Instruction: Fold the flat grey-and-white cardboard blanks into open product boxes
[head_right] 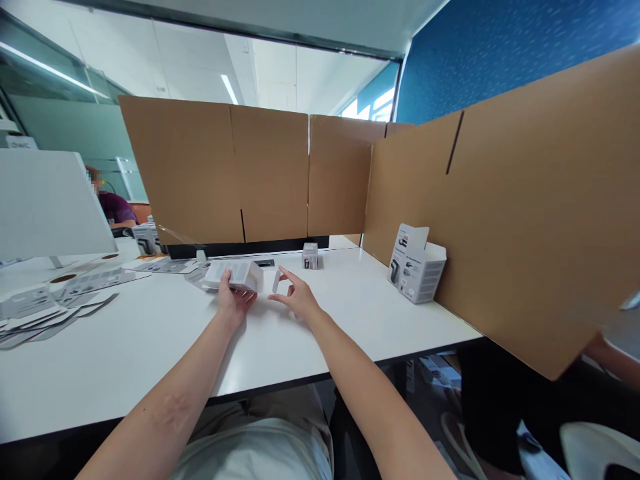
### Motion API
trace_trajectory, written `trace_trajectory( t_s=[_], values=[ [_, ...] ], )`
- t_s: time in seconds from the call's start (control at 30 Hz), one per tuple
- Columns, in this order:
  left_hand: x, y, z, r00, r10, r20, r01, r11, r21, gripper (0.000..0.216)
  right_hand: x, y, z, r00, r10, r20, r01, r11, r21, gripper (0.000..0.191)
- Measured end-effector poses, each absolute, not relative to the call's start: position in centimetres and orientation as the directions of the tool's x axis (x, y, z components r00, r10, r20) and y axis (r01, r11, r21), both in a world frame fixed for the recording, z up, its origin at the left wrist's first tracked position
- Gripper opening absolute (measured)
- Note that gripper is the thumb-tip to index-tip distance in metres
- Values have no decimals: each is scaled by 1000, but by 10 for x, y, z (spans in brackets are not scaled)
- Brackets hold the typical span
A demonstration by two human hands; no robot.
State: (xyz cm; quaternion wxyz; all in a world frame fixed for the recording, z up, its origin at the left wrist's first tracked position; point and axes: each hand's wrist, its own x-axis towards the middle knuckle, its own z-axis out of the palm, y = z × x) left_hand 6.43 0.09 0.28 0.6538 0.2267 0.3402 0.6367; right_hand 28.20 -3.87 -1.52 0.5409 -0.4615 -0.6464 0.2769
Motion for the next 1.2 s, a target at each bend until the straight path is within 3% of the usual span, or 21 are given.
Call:
trace_trajectory(
  t_s=[0.23, 0.5, 0.73, 1.0, 1.2],
  values=[
    [70, 2, -3, 55, 995, -88, -595, 103, 797, 45, 282, -39, -15, 61, 833, 550, 349, 499, -794, 93],
    [80, 0, -14, 196, 981, 8, -380, 69, 922, 65, 287, -33, -20, 47, 795, 605, 408, 537, -738, 90],
    [78, 1, -12, 193, 981, -30, -358, 99, 928, 62, 288, -29, -24, 38, 773, 634, 427, 561, -710, 93],
    [74, 0, -11, 214, 977, -12, -410, 101, 907, 64, 282, -36, -19, 41, 787, 616, 352, 565, -746, 81],
    [76, 2, -15, 228, 974, 1, -349, 81, 934, 74, 281, -35, -19, 57, 781, 622, 325, 575, -751, 80]
  ],
)
